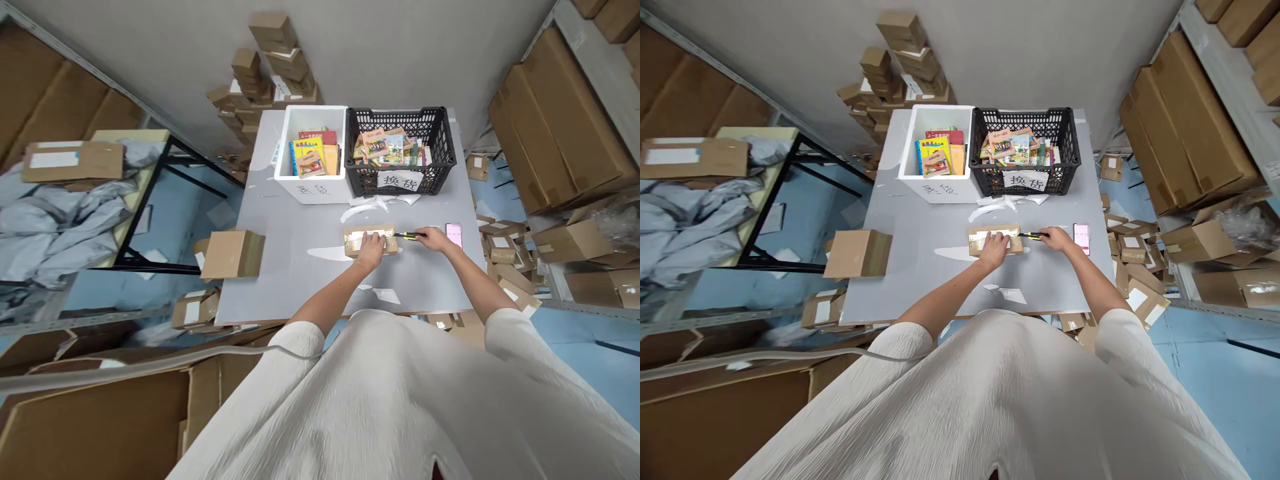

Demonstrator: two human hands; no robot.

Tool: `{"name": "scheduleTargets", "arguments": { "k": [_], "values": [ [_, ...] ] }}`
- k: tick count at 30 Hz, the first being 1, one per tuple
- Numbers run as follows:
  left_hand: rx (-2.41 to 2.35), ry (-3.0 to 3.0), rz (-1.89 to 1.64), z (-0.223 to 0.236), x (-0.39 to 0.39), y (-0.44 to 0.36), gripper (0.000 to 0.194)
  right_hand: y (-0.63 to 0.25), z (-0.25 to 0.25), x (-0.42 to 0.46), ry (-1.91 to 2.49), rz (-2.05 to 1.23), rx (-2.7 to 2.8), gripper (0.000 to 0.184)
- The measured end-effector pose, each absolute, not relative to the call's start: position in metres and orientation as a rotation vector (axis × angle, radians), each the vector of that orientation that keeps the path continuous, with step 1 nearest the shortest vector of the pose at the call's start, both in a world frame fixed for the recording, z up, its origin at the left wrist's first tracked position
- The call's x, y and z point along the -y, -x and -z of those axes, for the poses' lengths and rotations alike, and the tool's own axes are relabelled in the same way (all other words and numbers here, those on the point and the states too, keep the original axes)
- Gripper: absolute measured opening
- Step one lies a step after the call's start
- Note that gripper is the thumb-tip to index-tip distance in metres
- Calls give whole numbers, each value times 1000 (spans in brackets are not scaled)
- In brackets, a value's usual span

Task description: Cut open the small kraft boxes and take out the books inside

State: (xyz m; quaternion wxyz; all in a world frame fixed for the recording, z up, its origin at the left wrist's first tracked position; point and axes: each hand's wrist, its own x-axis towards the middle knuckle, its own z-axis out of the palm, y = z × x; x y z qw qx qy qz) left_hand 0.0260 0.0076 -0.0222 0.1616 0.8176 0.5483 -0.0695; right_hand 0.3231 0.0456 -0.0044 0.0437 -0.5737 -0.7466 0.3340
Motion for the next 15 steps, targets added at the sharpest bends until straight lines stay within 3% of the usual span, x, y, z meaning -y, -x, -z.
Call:
{"name": "scheduleTargets", "arguments": {
  "k": [7,15],
  "values": [
    [-1562,-2317,117,29,-2,-24,53,-306,5,-73,1737,-860,2542,38],
    [-1576,-2320,154,27,-2,-25,53,-313,0,-63,1744,-1234,2355,29]
  ]
}}
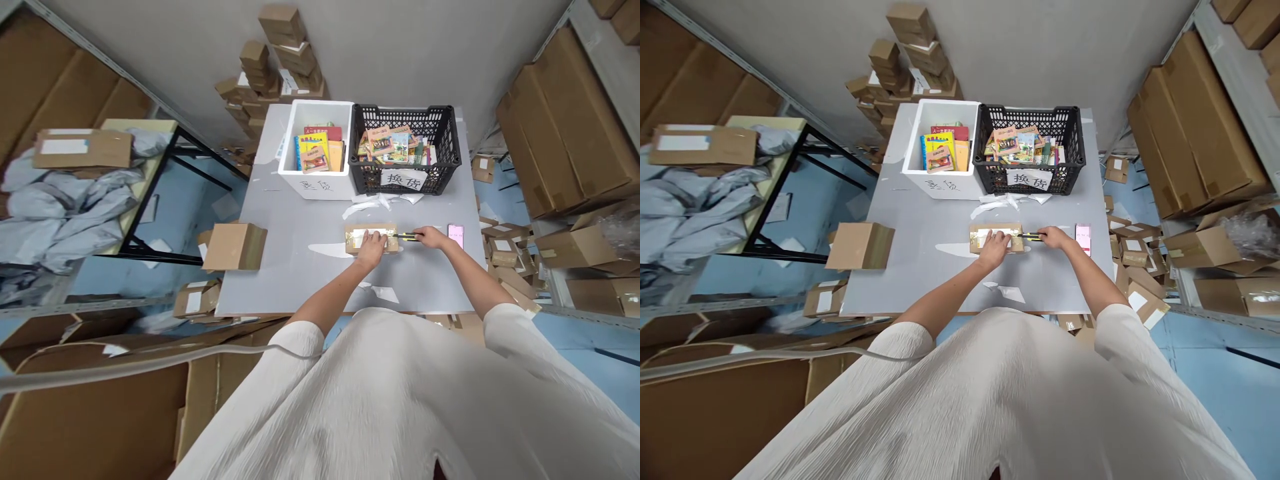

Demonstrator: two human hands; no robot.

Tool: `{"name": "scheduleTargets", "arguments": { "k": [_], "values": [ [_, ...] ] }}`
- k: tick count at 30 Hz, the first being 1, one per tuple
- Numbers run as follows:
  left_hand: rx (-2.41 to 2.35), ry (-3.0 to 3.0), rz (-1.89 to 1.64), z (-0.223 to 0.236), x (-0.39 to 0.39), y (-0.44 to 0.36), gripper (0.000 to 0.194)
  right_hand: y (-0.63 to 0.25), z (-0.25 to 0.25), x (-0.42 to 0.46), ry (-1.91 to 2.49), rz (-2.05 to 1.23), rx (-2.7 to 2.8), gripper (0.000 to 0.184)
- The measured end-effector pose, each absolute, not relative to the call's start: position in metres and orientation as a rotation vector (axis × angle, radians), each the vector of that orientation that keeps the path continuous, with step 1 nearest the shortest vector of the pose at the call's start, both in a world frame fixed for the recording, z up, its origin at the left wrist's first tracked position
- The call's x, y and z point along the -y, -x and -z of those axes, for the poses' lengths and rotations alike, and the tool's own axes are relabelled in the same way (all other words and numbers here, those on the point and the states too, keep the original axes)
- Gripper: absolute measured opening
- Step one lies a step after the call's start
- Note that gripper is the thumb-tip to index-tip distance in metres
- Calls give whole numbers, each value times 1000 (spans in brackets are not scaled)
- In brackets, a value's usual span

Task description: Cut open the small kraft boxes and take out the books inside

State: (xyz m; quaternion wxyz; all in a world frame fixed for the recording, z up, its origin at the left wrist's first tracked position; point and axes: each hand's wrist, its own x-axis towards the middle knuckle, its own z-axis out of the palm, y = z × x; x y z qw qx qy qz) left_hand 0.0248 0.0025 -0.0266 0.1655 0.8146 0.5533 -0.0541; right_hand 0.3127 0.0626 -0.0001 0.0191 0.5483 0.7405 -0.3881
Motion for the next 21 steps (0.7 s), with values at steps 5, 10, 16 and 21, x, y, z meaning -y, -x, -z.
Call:
{"name": "scheduleTargets", "arguments": {
  "k": [5,10,16,21],
  "values": [
    [-1561,-2321,142,26,-1,-24,54,-319,1,-46,-1791,1393,-2256,31],
    [-1553,-2329,125,25,-2,-26,53,-323,5,-33,-1845,1506,-2185,34],
    [-1555,-2341,132,22,1,-29,54,-322,14,-14,-1956,1558,-2160,38],
    [-1548,-2366,137,20,1,-28,52,-304,16,-13,-2002,1525,-2217,36]
  ]
}}
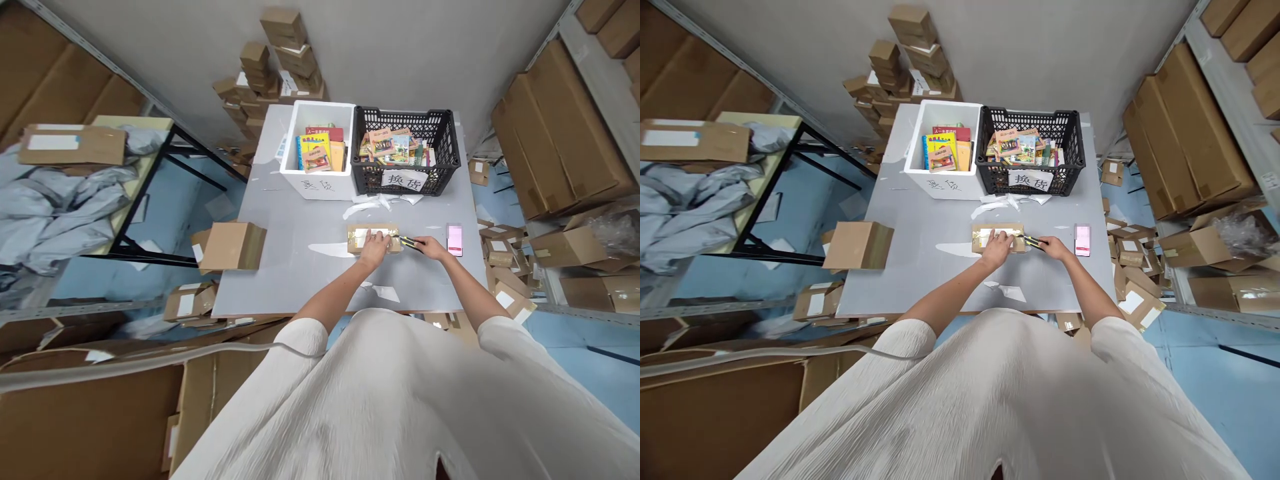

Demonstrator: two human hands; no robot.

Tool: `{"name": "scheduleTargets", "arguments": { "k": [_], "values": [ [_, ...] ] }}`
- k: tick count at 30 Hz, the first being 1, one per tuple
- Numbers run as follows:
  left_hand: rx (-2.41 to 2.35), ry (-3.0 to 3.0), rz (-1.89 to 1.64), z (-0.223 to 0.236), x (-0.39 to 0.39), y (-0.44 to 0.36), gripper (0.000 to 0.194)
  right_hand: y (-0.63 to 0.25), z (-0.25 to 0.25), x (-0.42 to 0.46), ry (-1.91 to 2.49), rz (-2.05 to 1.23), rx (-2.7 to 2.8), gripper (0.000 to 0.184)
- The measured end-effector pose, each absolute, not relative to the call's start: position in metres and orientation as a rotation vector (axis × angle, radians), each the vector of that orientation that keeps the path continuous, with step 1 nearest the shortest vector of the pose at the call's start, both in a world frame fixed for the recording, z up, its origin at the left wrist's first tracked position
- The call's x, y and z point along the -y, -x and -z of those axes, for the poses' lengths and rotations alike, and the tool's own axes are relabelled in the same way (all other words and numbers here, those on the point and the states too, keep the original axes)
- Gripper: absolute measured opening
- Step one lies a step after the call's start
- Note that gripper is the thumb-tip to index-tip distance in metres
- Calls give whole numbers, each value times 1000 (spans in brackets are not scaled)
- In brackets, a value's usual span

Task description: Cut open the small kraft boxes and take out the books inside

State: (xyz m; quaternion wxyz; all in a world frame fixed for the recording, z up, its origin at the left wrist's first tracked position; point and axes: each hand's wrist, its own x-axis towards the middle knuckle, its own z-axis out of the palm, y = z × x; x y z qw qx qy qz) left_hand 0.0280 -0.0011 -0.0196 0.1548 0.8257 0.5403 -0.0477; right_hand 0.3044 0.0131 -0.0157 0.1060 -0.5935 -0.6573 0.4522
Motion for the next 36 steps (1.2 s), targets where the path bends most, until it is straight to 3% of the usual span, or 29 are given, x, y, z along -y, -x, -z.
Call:
{"name": "scheduleTargets", "arguments": {
  "k": [9,13,22,31,36],
  "values": [
    [-1614,-2205,-91,8,-5,-18,59,-313,-4,2,1921,-1249,1729,39],
    [-1686,-2169,-139,7,-13,-19,55,-309,-14,14,1865,-1117,1919,42],
    [-1718,-2100,-142,13,-24,-28,77,-293,-18,20,1869,-680,2451,51],
    [-1692,-2175,-161,20,-34,-24,57,-292,-9,14,1933,-667,2411,51],
    [-1677,-2275,-223,31,-27,-23,60,-292,-4,16,1908,-658,2391,52]
  ]
}}
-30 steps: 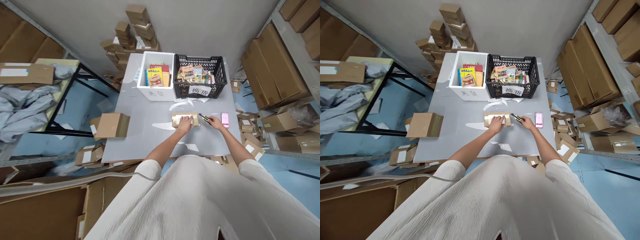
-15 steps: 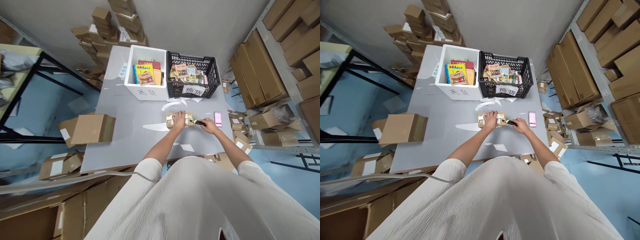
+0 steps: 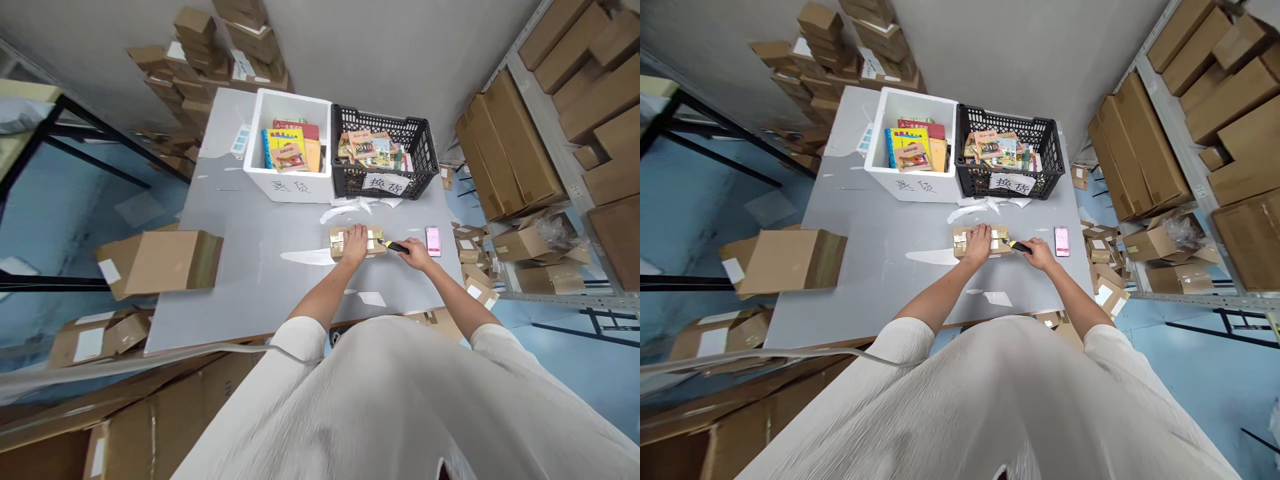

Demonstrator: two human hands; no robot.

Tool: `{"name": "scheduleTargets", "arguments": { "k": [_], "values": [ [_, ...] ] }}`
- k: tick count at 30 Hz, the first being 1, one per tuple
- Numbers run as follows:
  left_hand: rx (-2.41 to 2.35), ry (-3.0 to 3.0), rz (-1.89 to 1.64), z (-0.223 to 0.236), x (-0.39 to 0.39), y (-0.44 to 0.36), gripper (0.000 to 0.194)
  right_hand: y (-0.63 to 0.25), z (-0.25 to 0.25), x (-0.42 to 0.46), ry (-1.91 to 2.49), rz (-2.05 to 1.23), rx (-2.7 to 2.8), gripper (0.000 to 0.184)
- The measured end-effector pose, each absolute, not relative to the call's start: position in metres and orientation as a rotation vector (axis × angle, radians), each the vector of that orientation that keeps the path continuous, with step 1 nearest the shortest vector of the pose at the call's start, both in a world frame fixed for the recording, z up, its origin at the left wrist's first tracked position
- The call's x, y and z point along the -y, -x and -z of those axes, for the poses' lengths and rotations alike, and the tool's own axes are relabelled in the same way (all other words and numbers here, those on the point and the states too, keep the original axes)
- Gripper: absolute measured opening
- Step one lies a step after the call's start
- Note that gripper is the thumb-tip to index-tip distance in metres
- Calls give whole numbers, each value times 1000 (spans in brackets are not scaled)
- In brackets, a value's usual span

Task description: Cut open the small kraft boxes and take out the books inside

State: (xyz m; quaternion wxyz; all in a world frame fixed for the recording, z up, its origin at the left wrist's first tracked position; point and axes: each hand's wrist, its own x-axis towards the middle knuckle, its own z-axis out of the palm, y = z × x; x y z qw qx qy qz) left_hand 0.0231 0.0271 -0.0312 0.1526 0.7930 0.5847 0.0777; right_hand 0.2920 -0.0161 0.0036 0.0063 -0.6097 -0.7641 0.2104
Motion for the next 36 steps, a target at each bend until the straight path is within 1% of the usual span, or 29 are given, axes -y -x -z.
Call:
{"name": "scheduleTargets", "arguments": {
  "k": [5,12,16,23,29,36],
  "values": [
    [-1679,-2269,-293,43,-22,-22,64,-286,5,19,1898,-623,2326,51],
    [-1668,-2252,-319,50,-23,-20,63,-295,9,14,1828,-632,2307,50],
    [-1678,-2254,-302,49,-22,-19,63,-303,11,12,1797,-649,2309,51],
    [-1654,-2274,-269,47,-23,-16,61,-312,12,11,1763,-580,2359,52],
    [-1593,-2335,-199,41,-28,-9,60,-302,13,6,1755,-592,2400,51],
    [-1653,-2299,-149,35,-31,-16,59,-300,9,-5,1708,-601,2423,50]
  ]
}}
